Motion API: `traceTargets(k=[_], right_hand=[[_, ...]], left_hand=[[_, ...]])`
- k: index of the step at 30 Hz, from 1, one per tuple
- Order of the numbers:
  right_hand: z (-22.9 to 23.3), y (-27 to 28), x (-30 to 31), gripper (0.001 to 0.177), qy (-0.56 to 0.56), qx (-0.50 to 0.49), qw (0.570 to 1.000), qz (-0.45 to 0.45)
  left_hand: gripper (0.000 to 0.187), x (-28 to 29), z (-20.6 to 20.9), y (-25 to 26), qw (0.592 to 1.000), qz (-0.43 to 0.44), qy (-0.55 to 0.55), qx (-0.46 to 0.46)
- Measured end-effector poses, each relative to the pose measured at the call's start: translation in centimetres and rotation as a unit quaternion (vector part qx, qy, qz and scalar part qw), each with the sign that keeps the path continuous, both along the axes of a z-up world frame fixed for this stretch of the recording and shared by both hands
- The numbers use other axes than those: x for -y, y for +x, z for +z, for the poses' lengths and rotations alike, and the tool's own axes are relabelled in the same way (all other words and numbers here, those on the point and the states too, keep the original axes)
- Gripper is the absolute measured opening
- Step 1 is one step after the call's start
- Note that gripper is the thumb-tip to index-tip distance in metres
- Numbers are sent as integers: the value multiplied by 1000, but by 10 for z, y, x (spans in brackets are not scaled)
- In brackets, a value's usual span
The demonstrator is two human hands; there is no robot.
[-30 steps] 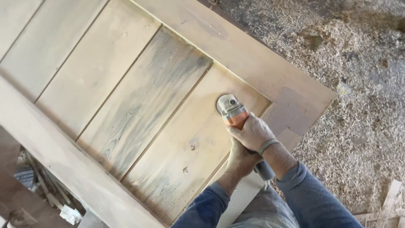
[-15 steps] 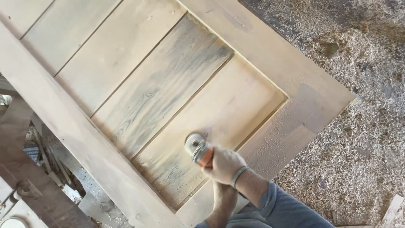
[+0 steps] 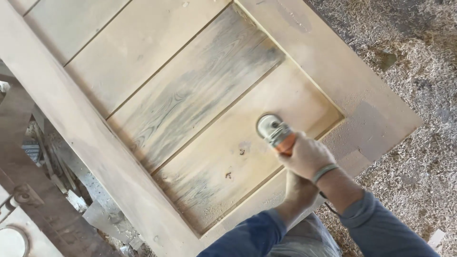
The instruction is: Sanding the surface of a wooden door using an angle grinder with a sanding disc.
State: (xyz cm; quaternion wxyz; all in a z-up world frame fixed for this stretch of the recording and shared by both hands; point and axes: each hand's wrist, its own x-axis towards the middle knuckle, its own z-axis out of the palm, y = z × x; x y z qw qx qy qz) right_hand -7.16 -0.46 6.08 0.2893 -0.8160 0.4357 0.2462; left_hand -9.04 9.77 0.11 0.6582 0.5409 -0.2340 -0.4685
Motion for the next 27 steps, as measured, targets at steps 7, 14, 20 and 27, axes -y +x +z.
traceTargets(k=[7, 14, 20, 27], right_hand=[[-9, -34, 58, 62, -43, 91, 984, -144], [-30, -32, 73, 61, -57, 134, 973, -179], [-12, -4, 17, 58, 39, 102, 979, -171], [-3, 26, -86, 61, 36, 138, 989, -42]], left_hand=[[78, 50, 10, 6, 980, -135, 79, 124], [103, 66, -6, 29, 974, -149, 146, 86], [103, 6, 27, 43, 978, -127, 159, 42], [77, -97, 19, 38, 994, -7, 104, 15]])
